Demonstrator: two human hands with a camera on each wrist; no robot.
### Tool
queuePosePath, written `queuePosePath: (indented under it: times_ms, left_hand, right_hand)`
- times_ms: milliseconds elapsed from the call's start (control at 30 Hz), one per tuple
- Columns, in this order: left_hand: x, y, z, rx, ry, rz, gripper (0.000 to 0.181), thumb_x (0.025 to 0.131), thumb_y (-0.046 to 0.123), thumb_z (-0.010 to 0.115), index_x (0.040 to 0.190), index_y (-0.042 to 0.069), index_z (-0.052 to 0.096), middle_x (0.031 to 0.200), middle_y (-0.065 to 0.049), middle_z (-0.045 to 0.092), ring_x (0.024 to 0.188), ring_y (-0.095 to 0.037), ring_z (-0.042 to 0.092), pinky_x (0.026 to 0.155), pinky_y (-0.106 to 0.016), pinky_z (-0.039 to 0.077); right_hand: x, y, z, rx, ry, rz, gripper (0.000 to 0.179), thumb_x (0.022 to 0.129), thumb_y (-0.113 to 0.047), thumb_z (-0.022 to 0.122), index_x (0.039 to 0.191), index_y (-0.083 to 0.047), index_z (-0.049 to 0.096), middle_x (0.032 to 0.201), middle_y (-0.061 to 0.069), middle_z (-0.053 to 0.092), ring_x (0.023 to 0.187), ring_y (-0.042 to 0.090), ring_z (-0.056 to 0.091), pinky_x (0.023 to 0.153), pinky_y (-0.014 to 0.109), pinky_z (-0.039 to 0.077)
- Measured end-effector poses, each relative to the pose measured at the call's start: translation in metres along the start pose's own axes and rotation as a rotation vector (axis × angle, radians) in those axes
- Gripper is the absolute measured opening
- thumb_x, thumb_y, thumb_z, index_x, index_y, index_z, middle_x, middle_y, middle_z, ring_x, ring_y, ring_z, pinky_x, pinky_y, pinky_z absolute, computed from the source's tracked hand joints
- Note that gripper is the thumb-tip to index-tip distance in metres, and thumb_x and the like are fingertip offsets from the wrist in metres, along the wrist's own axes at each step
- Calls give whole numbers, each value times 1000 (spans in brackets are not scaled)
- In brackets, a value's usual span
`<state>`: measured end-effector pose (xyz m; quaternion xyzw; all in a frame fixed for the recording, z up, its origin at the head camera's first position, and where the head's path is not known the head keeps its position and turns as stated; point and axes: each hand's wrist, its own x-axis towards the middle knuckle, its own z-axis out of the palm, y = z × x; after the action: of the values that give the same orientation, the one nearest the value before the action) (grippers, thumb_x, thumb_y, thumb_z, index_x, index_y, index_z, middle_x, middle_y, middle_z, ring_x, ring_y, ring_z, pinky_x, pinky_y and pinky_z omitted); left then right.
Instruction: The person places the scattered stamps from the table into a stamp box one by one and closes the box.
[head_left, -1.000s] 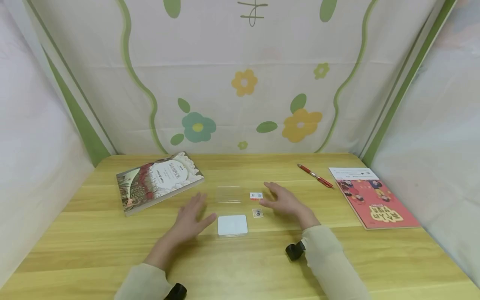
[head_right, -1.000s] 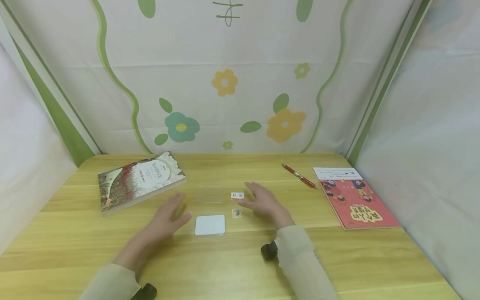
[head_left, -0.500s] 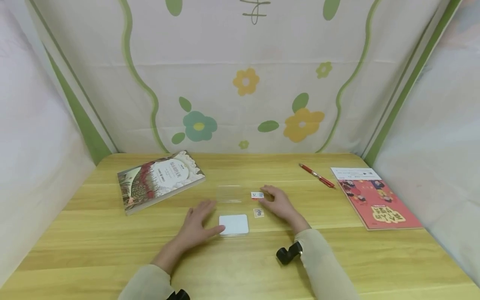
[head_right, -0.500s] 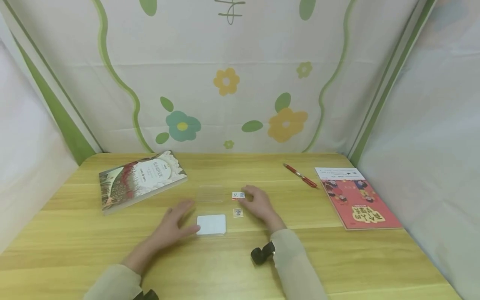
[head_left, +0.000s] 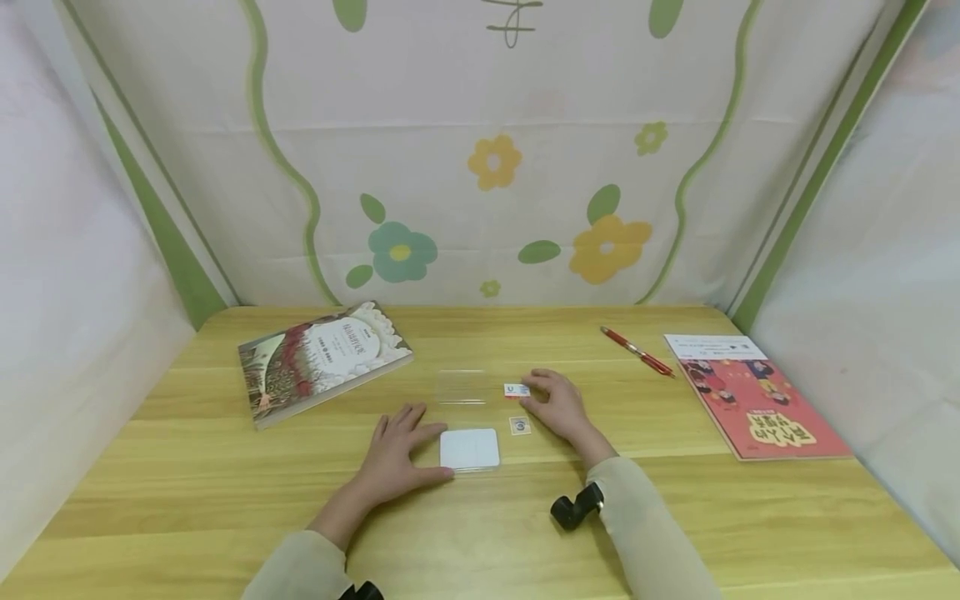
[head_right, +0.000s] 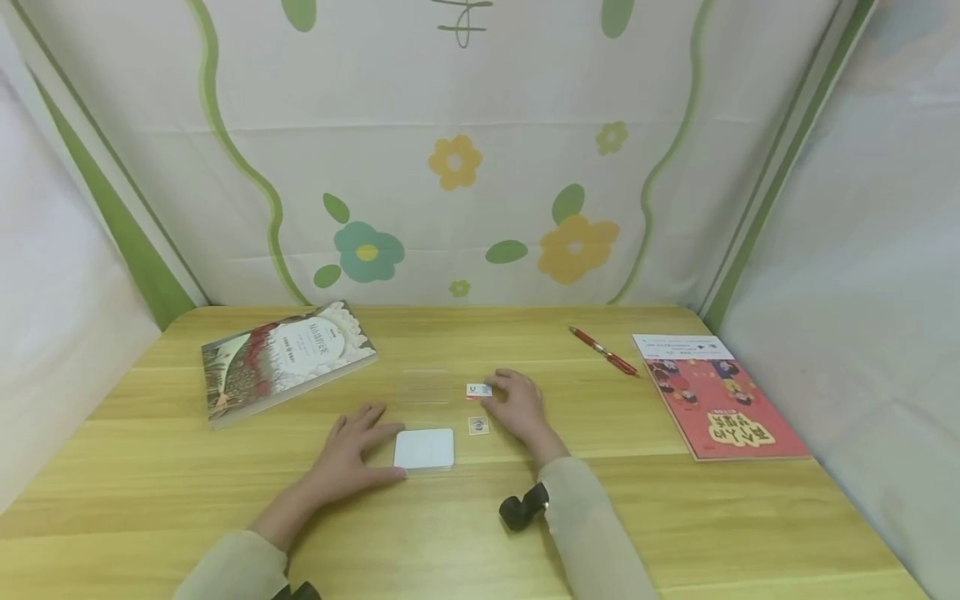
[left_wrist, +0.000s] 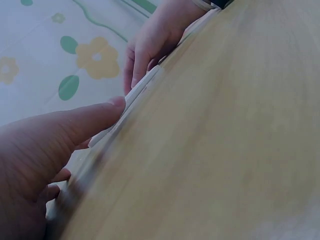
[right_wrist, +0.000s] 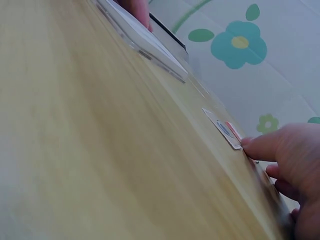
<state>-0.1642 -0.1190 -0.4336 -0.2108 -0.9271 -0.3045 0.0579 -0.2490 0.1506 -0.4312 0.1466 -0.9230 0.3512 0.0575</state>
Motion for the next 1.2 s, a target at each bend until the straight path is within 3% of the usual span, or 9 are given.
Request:
queuePosePath:
  times_ms: [500, 733, 967, 1200]
  left_hand:
    - [0, -2, 2, 10, -1, 3, 66, 66, 57, 62, 118, 18, 55, 134, -16, 30, 125, -33, 16, 96, -53, 3]
    - [-1, 0, 2, 13, -6, 0, 65, 67, 56, 62, 119, 18, 54, 135, -16, 30, 125, -33, 17, 96, -53, 4]
    - [-1, -1, 2, 27, -6, 4, 65, 67, 57, 61, 119, 19, 54, 135, -16, 30, 125, -33, 17, 96, -53, 4]
    - [0, -2, 2, 38, -3, 1, 65, 67, 57, 61, 119, 19, 54, 135, -15, 30, 125, -33, 17, 96, -53, 4]
  right_hand:
    - [0, -7, 4, -82, 18, 41, 21, 76, -16, 65, 96, -11, 62, 122, 12, 47, 114, 33, 36, 94, 51, 18]
    - [0, -6, 7, -80, 45, -11, 11, 76, -13, 65, 87, -13, 63, 114, 6, 53, 111, 27, 39, 93, 49, 19]
    - [3, -1, 10, -10, 92, -121, 9, 73, -6, 66, 82, -7, 64, 96, 5, 59, 94, 24, 49, 84, 41, 34]
    - [3, -1, 10, 96, 91, -120, 10, 72, 1, 65, 81, -4, 64, 79, 3, 55, 69, 15, 48, 61, 29, 42]
